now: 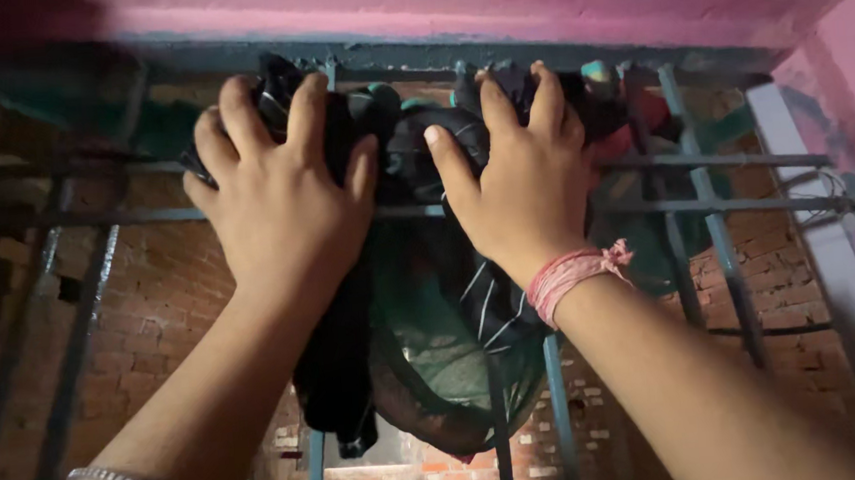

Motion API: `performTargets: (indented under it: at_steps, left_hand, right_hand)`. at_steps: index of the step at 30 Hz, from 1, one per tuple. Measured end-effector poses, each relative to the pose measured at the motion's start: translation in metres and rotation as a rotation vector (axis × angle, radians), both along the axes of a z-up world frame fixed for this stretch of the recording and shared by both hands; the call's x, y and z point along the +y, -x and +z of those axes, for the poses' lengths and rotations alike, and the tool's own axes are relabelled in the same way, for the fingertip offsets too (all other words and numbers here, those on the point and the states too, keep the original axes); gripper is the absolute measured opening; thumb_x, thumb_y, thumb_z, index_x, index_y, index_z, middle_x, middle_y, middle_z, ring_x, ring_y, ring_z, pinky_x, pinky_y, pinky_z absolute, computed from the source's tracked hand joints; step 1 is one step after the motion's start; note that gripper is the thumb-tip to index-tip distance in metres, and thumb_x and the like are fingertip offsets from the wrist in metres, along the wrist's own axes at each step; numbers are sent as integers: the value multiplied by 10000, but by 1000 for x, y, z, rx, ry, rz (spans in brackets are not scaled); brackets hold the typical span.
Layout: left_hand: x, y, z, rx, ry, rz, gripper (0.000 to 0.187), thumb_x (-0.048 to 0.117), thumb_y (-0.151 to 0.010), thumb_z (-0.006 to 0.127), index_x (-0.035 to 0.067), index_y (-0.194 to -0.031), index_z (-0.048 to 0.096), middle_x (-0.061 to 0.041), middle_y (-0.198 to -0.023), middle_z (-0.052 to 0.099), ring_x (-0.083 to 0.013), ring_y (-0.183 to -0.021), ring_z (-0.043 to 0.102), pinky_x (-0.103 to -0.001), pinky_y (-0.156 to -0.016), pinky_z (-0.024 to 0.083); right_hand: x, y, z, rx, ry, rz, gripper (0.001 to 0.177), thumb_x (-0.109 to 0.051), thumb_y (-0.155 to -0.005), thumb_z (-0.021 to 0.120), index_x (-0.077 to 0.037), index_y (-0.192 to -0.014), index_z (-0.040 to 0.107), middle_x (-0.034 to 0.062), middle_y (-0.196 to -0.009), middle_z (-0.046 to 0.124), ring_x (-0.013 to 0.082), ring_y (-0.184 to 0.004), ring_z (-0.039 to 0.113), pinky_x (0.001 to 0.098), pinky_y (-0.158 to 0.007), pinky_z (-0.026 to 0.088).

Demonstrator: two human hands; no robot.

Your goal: The person wrings a dark piece of clothing by hand over a metal window grille. The person repeatedly twists and squeezes the fabric to remove water, then hangs it on the grille to dry.

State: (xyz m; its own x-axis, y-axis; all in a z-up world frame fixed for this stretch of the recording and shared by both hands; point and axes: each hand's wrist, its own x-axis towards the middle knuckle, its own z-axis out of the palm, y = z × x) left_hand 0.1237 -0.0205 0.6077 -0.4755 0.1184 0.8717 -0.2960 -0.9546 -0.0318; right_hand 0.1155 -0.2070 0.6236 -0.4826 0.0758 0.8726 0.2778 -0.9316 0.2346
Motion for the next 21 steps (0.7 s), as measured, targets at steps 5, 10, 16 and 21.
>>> performTargets:
  at_steps: [5, 10, 16, 21]
  left_hand:
    - [-9, -3, -33, 7, 18, -48, 658, 481, -977, 685, 265, -1571, 502, -280, -1615, 284, -532, -1454, 287, -753, -1042, 321]
    - [-1, -3, -14, 23, -26, -11, 643, 648, -1000, 637, 268, -1513, 560, -306, -1572, 284, -581, -1411, 244, -824, -997, 222]
    - [-9, -2, 27, 65, 115, -123, 580, 702, -876, 704, 255, -1243, 747, -206, -1510, 402, -543, -1411, 251, -836, -1023, 168]
    - [-17, -9, 7, -43, 108, -191, 401, 475, -907, 758, 279, -1256, 755, -185, -1537, 413, -482, -1434, 307, -751, -1087, 254]
  right_hand:
    - [1, -7, -28, -99, 37, -69, 542, -417, -1006, 655, -53, -1408, 638, 303, -1559, 371, 524, -1398, 413, 603, -1146, 377]
    - [-6, 1, -13, 44, 81, -66, 569, -450, -997, 631, -67, -1417, 634, 291, -1576, 346, 545, -1367, 403, 616, -1114, 369]
    - [8, 21, 32, 393, -186, 4, 730, -619, -883, 541, -213, -1489, 533, 227, -1662, 187, 558, -1293, 378, 663, -1046, 311]
    - [9, 2, 0, 29, -61, -7, 530, -501, -956, 641, -168, -1367, 683, 262, -1579, 361, 549, -1312, 450, 606, -1088, 381]
